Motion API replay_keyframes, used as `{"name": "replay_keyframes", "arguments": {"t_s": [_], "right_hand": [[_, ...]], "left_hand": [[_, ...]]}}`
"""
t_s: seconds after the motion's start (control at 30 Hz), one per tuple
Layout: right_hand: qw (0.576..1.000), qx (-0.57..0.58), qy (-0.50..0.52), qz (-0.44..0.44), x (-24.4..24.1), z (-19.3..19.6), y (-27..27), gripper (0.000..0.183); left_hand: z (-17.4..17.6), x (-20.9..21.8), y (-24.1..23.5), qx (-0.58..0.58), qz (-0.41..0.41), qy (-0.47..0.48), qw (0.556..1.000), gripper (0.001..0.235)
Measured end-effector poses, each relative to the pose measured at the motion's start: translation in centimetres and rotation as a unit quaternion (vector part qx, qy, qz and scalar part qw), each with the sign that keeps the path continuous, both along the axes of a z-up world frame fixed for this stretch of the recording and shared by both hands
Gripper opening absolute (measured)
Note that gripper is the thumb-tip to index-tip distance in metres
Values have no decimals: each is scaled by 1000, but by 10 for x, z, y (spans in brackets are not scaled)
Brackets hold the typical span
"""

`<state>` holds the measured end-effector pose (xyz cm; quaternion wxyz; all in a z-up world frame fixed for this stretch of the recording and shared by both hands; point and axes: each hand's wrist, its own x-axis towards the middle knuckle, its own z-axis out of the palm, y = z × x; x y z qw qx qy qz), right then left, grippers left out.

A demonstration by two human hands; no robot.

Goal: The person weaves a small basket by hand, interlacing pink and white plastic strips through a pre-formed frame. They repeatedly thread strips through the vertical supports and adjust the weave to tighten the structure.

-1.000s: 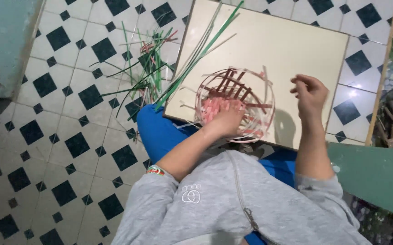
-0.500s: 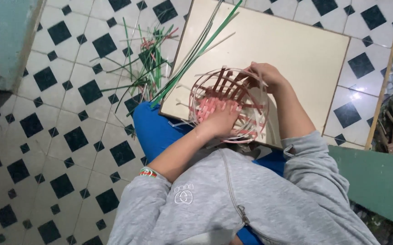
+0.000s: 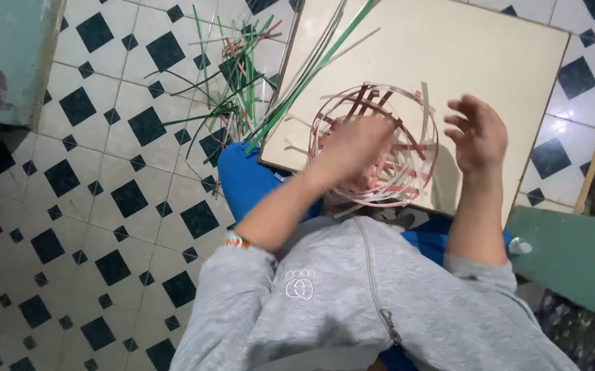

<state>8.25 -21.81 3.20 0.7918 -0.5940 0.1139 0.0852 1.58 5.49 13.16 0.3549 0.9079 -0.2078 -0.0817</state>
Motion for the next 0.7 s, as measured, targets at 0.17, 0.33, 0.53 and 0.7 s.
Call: {"name": "replay_keyframes", "arguments": {"t_s": [0.17,0.33,0.53,0.7], "right_hand": [[999,-31,25,-12,-82,10,2,36],[998,11,54,36,-119,-28,-3,38],[993,-106,15,58,-117,-8,19,55],[977,-204,-46,46,-103,-10,22,54]], "left_hand": [[-13,91,16,126,138,-3,982,38],[-23,110,1,229,51,202,951,38],[-53,111,-6,181,87,195,960,17],[-71,108,-5,274,29,-34,961,33]]}}
